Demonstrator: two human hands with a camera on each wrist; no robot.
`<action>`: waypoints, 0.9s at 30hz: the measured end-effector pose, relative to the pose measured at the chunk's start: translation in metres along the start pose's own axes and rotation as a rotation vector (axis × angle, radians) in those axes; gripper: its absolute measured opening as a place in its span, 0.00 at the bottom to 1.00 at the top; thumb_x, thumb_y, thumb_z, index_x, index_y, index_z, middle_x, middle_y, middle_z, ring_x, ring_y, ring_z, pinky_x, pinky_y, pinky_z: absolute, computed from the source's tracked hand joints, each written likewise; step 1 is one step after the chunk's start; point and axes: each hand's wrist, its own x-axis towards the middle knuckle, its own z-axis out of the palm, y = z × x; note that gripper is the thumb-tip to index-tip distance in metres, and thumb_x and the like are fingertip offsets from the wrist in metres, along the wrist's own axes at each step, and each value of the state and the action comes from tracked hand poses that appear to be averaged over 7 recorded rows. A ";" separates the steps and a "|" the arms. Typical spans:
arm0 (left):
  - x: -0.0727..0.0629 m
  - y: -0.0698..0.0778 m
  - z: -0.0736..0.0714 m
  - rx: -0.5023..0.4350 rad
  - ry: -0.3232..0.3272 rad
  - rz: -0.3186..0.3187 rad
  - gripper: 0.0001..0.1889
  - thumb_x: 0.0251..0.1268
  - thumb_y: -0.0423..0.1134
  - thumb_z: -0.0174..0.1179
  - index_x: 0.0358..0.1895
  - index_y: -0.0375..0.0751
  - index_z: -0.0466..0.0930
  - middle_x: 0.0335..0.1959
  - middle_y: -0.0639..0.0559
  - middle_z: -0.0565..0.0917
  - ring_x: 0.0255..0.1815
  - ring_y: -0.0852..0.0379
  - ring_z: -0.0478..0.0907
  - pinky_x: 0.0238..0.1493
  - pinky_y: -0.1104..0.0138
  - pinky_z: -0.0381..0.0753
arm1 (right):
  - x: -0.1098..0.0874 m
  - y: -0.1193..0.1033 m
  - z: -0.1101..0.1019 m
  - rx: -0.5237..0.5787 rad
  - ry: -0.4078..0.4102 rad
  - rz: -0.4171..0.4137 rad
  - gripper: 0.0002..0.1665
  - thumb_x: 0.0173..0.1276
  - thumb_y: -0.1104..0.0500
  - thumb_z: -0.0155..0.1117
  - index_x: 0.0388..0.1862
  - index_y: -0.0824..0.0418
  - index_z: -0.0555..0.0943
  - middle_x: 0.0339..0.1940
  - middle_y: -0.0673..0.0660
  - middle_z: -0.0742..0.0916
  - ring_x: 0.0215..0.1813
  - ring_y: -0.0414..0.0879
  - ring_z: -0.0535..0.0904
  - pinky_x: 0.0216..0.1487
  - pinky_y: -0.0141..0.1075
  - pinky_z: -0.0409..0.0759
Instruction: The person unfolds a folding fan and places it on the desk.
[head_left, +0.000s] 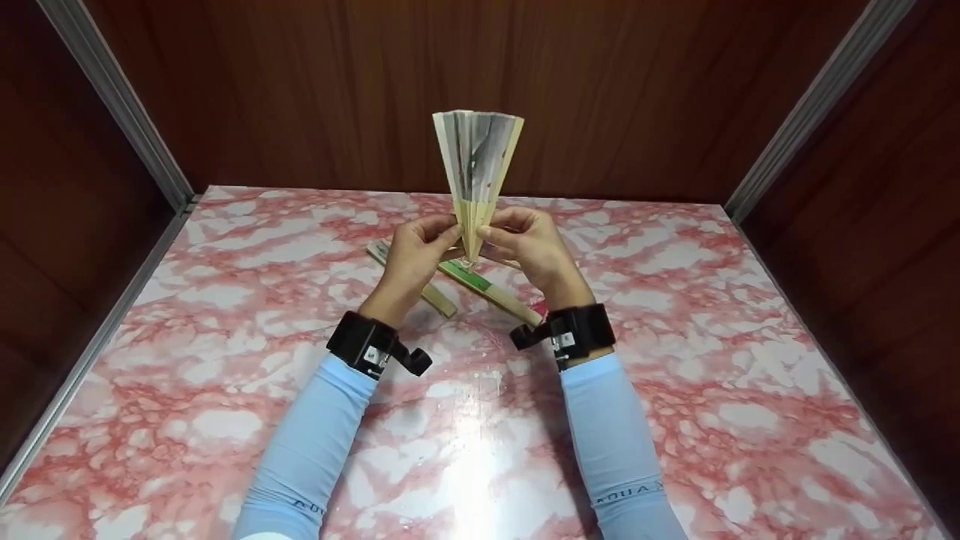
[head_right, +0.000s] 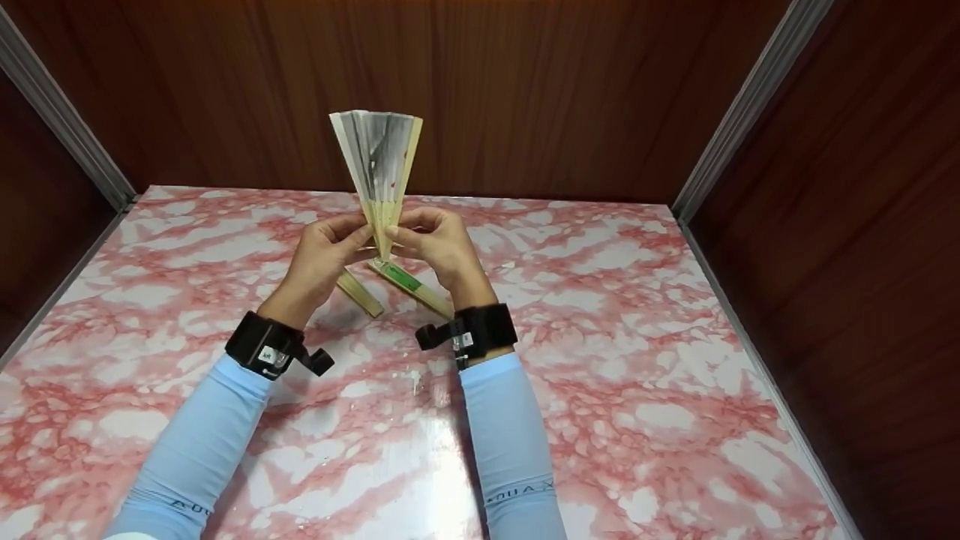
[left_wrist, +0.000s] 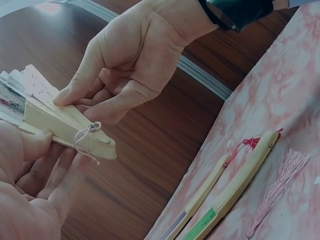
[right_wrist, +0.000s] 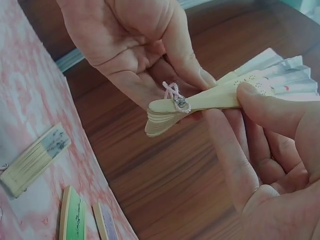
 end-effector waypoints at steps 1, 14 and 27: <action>0.000 0.000 0.000 -0.004 0.003 0.004 0.13 0.79 0.28 0.63 0.59 0.24 0.85 0.45 0.46 0.93 0.41 0.62 0.91 0.55 0.65 0.94 | 0.000 0.000 -0.001 0.011 0.002 -0.002 0.12 0.73 0.72 0.71 0.34 0.55 0.89 0.38 0.53 0.93 0.39 0.42 0.93 0.48 0.37 0.96; 0.003 0.002 -0.003 0.047 0.053 0.057 0.12 0.77 0.25 0.64 0.58 0.23 0.84 0.50 0.34 0.91 0.39 0.61 0.90 0.52 0.66 0.95 | 0.002 0.000 -0.003 0.069 0.040 -0.008 0.07 0.78 0.73 0.64 0.45 0.63 0.85 0.38 0.53 0.90 0.40 0.43 0.92 0.53 0.40 0.95; 0.003 0.002 -0.005 -0.010 0.084 0.044 0.13 0.77 0.26 0.64 0.58 0.23 0.83 0.44 0.41 0.91 0.36 0.60 0.91 0.50 0.66 0.95 | 0.005 0.001 -0.003 0.072 0.059 -0.001 0.05 0.79 0.72 0.62 0.48 0.64 0.81 0.39 0.53 0.88 0.42 0.43 0.90 0.54 0.38 0.95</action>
